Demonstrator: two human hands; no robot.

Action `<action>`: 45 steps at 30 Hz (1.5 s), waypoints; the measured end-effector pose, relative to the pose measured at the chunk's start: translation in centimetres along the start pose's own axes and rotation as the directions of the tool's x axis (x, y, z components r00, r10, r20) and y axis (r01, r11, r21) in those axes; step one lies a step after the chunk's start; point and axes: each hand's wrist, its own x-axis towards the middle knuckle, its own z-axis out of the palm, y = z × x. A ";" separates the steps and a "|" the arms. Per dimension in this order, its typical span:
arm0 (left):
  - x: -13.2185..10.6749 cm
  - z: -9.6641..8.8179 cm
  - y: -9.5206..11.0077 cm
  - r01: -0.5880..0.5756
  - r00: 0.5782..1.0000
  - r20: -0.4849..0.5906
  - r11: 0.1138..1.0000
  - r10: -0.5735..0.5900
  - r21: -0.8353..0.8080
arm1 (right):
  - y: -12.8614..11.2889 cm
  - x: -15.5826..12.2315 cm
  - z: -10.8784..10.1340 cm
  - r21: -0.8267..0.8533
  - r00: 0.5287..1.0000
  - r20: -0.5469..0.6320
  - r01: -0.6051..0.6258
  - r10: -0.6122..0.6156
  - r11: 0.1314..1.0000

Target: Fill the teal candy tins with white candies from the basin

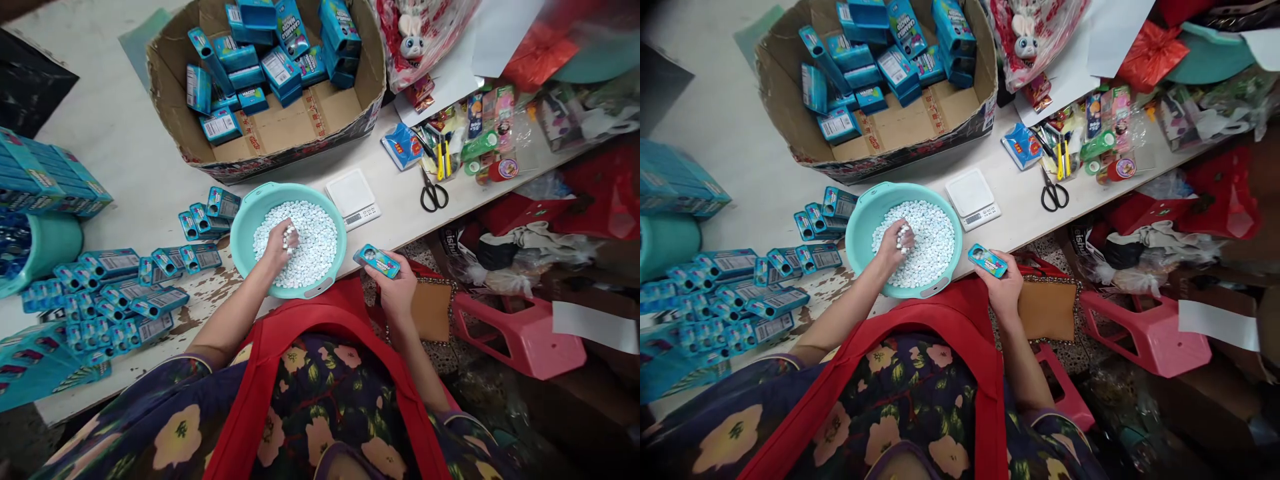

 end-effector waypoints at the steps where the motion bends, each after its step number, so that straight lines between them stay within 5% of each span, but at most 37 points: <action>1: 0.2 0.0 0.4 0.095 0.995 0.022 0.987 -0.093 -0.127 | -0.4 -0.3 0.5 0.005 0.999 0.036 0.011 -0.011 1.000; 5: 0.2 0.5 1.4 0.335 0.942 0.075 0.905 -0.327 -0.261 | -0.9 -1.0 2.6 0.048 0.984 0.169 0.057 -0.064 0.997; 8: -1.0 1.8 2.3 0.358 0.933 0.128 0.893 -0.335 -0.271 | -1.0 -1.0 3.9 0.067 0.968 0.232 0.082 -0.096 0.994; 11: -3.7 3.7 3.8 0.249 0.962 0.182 0.933 -0.206 -0.261 | -1.3 -0.9 5.0 0.038 0.951 0.273 0.139 -0.144 0.990; 14: -6.6 5.8 4.9 0.011 0.975 0.220 0.974 0.040 -0.225 | -1.7 -0.8 6.3 0.015 0.923 0.318 0.224 -0.217 0.974; 17: -8.2 7.1 4.7 -0.265 0.929 0.209 0.945 0.304 -0.193 | -2.1 -0.7 7.5 -0.006 0.900 0.350 0.280 -0.260 0.960; 20: -8.3 7.4 3.9 -0.421 0.878 0.162 0.888 0.451 -0.186 | -2.4 -0.8 8.3 -0.030 0.894 0.358 0.301 -0.271 0.953; 30: -7.3 7.8 3.9 -0.482 0.853 0.078 0.838 0.515 -0.256 | -2.7 -0.2 8.8 -0.074 0.892 0.356 0.325 -0.280 0.943; 37: -6.1 6.9 5.1 -0.429 0.888 0.075 0.876 0.454 -0.222 | -2.4 0.5 9.2 -0.020 0.891 0.380 0.276 -0.248 0.961; 40: -3.7 4.4 4.8 -0.493 0.870 0.010 0.869 0.494 -0.028 | -2.4 1.3 8.3 0.052 0.888 0.406 0.212 -0.215 0.976; 42: -2.1 2.1 3.8 -0.508 0.858 0.111 0.798 0.502 0.325 | -2.4 2.6 7.4 0.098 0.901 0.371 0.204 -0.226 0.974; 45: -1.1 -0.6 2.6 -0.500 0.849 0.346 0.394 0.399 0.771 | -2.1 6.3 6.2 0.094 0.925 0.235 0.283 -0.298 0.954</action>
